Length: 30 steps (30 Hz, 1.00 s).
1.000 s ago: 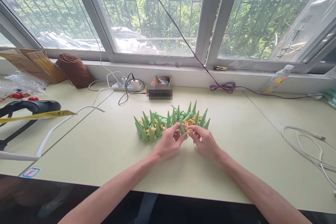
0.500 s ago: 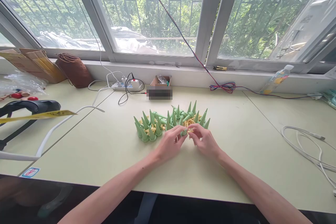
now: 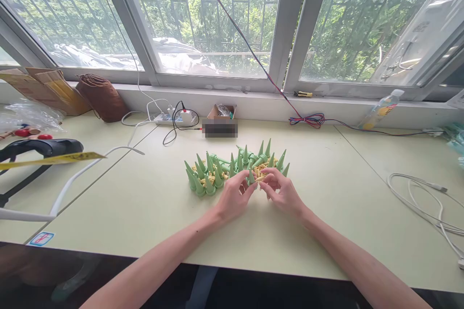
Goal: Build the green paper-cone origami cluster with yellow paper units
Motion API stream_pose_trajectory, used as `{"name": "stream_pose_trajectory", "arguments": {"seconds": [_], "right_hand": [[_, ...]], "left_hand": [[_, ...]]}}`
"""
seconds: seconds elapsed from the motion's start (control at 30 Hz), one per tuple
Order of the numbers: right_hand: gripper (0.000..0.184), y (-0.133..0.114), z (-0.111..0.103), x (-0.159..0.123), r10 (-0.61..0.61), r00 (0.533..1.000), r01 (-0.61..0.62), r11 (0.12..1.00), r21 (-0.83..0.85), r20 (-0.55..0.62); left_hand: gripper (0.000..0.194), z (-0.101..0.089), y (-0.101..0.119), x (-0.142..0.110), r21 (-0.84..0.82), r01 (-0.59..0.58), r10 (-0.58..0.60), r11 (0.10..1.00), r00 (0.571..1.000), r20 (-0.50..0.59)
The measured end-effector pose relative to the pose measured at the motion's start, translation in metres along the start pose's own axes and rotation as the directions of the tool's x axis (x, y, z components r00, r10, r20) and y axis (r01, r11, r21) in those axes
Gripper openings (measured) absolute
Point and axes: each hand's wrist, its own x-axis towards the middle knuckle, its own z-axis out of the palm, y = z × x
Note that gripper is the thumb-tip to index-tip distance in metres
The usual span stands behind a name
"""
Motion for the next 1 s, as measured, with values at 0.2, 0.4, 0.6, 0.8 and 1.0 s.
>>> {"name": "stream_pose_trajectory", "arguments": {"seconds": [0.2,0.4,0.6,0.8,1.0], "right_hand": [[0.028,-0.003,-0.001,0.0,-0.076,0.997,0.076,0.989,-0.128,0.002],[0.022,0.001,-0.002,0.0,-0.194,0.981,0.185,0.954,-0.237,-0.015],[0.017,0.004,-0.002,0.001,-0.287,0.957,0.262,0.909,-0.324,-0.032],[0.018,0.003,-0.003,0.001,-0.387,0.922,0.354,0.858,-0.372,-0.015],[0.019,0.004,-0.005,0.002,-0.402,0.916,0.376,0.854,-0.358,0.003]], "left_hand": [[0.027,-0.001,-0.001,0.001,-0.126,0.06,-0.06,0.99,0.998,-0.002],[0.037,-0.004,0.004,0.002,-0.293,0.154,-0.151,0.944,0.988,0.034],[0.037,-0.007,0.01,0.003,-0.378,0.235,-0.218,0.895,0.972,0.088],[0.033,-0.008,0.01,0.002,-0.385,0.243,-0.213,0.891,0.97,0.118],[0.029,-0.007,0.008,0.0,-0.345,0.194,-0.159,0.918,0.979,0.126]]}}
